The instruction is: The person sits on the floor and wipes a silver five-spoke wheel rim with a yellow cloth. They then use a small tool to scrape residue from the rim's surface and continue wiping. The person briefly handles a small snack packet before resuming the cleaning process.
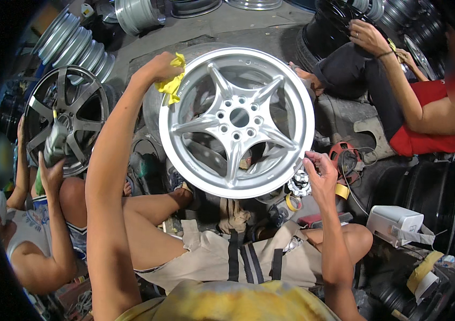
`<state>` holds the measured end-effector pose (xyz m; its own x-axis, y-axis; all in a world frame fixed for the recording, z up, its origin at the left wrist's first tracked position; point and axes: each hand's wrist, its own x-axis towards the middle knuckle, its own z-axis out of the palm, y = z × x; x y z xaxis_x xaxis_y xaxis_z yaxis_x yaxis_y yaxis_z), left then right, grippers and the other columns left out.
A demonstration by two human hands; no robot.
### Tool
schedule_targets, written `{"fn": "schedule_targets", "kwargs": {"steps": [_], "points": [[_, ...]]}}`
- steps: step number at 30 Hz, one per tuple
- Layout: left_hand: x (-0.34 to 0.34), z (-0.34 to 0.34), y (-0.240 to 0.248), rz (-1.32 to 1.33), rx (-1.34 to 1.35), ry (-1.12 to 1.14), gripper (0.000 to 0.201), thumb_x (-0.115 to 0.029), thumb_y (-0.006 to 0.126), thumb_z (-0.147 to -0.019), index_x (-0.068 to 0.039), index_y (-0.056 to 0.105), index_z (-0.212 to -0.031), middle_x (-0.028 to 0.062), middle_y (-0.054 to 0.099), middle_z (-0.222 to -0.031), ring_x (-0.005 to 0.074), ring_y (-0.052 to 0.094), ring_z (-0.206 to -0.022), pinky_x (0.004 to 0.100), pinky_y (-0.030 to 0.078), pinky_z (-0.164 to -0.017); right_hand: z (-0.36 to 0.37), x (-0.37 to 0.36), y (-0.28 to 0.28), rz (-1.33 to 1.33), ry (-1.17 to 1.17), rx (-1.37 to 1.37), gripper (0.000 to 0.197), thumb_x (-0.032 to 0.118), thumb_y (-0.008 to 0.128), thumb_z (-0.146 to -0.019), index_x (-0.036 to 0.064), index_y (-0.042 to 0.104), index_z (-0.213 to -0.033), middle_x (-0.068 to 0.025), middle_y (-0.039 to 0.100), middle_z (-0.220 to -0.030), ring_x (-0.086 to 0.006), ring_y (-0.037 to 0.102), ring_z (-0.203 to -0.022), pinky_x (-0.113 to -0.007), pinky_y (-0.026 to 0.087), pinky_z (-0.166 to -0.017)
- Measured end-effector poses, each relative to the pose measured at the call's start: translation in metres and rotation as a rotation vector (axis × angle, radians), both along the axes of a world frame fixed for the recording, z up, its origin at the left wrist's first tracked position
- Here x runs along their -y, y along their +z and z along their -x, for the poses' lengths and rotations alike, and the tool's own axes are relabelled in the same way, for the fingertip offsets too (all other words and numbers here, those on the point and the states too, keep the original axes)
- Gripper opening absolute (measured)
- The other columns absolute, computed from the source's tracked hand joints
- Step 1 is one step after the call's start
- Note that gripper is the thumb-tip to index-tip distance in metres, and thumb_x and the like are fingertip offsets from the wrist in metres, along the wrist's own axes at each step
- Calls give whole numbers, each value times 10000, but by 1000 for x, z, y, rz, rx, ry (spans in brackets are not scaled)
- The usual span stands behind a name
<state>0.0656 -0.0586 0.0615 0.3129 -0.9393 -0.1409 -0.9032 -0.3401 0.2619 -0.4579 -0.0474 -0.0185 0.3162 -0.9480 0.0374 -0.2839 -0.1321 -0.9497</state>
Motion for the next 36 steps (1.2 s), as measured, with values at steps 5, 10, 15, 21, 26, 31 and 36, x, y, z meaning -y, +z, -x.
{"fn": "schedule_targets", "kwargs": {"steps": [5,10,15,21,26,31,36], "points": [[-12,6,-17,37,-99,148,549,-456,685,-858,20,701,-1130,286,696,-1112,430,683,-1036,467,538,-876,-7,9,15,333,-46,-217,190,59,714,-876,-6,704,-1054,-108,638,-882,-207,619,-802,-341,501,-746],[-17,30,-39,245,-73,266,562,-478,615,-937,54,677,-1106,303,684,-1116,463,663,-1046,509,521,-898,-33,4,28,424,72,-251,169,39,732,-863,-10,708,-1023,-118,650,-879,-224,647,-797,-331,514,-735],[-11,57,-57,518,-41,352,514,-468,569,-984,35,671,-994,297,702,-951,486,671,-916,542,520,-814,-86,3,25,474,140,-147,121,40,751,-842,12,719,-955,-116,679,-867,-262,683,-807,-362,523,-731],[-13,60,-52,536,-28,339,496,-454,558,-991,28,672,-977,296,699,-903,475,672,-896,544,514,-797,-156,23,12,616,117,-360,92,107,733,-838,72,678,-903,-71,656,-847,-291,622,-836,-421,426,-764],[-13,63,-50,509,-79,363,500,-460,560,-988,27,671,-971,296,698,-907,474,671,-907,543,511,-810,-166,30,8,627,131,-464,108,145,742,-843,87,685,-913,-82,641,-896,-285,599,-901,-427,409,-804],[-12,61,-52,522,-53,343,502,-460,561,-986,29,671,-976,300,697,-925,471,670,-924,536,514,-826,-168,32,4,688,165,-479,110,143,735,-854,77,704,-936,-82,620,-900,-284,584,-922,-418,409,-806],[-11,61,-54,534,-87,358,514,-467,558,-987,35,661,-966,299,693,-928,483,657,-928,545,501,-827,-180,40,1,807,220,-349,97,110,680,-899,37,712,-955,-122,602,-909,-316,583,-927,-455,435,-821]]}}
